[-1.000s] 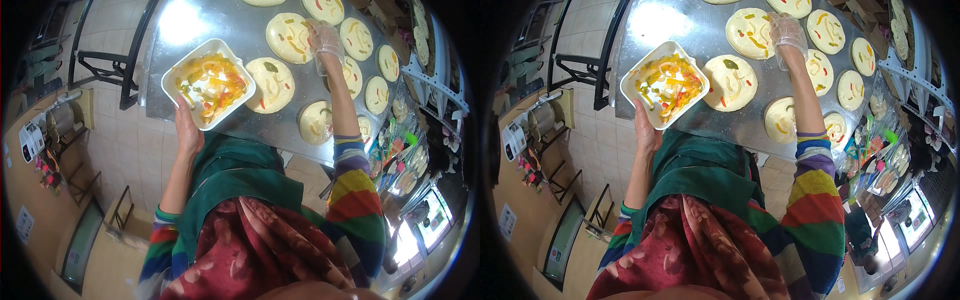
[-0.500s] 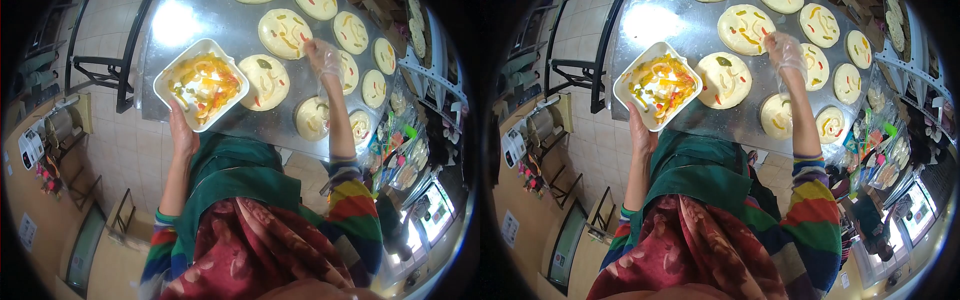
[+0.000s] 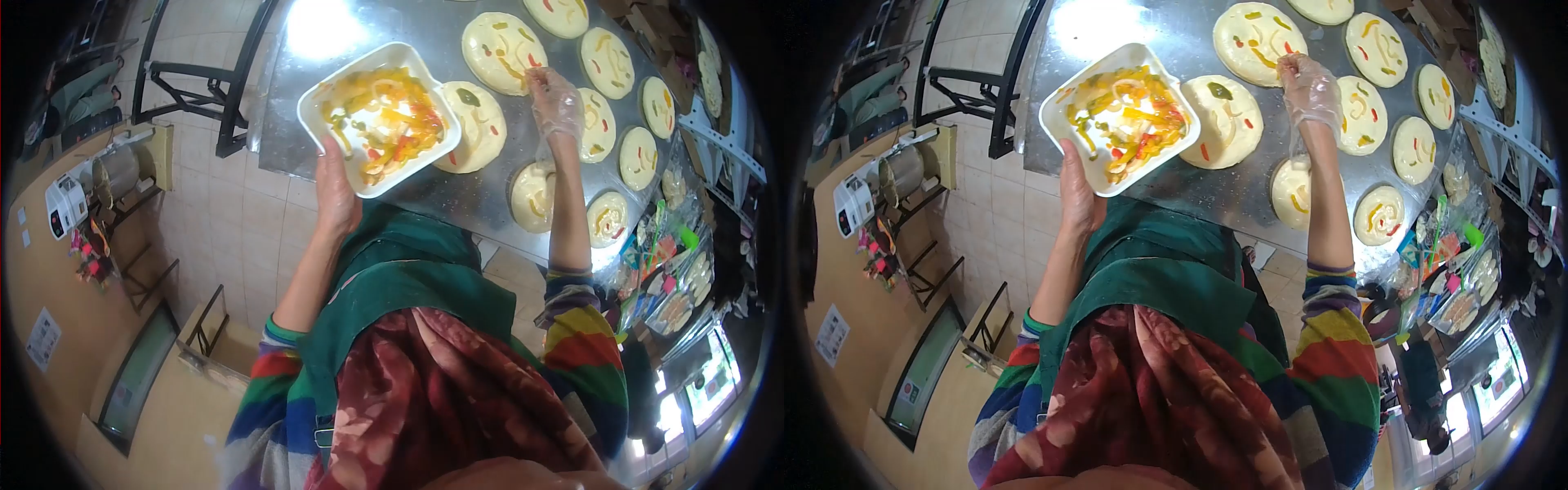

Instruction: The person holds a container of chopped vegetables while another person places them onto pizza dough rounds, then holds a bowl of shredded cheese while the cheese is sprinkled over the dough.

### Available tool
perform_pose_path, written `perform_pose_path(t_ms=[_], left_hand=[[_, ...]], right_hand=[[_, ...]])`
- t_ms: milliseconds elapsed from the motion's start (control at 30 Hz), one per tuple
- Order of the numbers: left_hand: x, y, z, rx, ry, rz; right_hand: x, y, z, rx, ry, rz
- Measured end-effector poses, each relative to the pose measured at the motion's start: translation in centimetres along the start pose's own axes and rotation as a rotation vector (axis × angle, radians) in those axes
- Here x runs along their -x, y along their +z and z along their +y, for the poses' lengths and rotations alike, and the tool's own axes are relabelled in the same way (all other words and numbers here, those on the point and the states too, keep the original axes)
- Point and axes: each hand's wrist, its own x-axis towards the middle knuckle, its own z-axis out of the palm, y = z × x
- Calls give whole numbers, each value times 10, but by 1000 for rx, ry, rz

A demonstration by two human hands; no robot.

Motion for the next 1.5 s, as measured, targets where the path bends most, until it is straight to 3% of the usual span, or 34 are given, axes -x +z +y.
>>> perform_pose_path(t_ms=[133,233,333,467,533,867,967,1100,1200,1300,1500], left_hand=[[4,10,2,-50,33,-6],[4,11,2,-65,47,-40],[7,19,5,-60,78,-53],[8,29,3,-7,95,-71],[9,28,2,-15,96,-77],[2,21,-9,27,31,-47],[-3,15,-12,24,-10,-29],[-7,2,-19,-22,2,3],[-7,0,-14,-18,30,38],[-3,-5,-9,-14,39,86],[5,-41,2,-6,42,155]], right_hand=[[22,-26,-47,-290,-166,-18],[43,-41,-87,-218,-325,-200],[61,-22,-104,35,-575,-199],[79,4,-103,189,-691,-437],[85,1,-110,84,-721,-474],[84,18,-92,52,-786,-398],[59,-13,-99,-154,-584,-455],[4,-34,-68,-34,-480,-308],[-44,6,-8,116,-464,-70],[-75,18,-14,451,-439,-152],[-62,23,-36,428,-592,-93]])
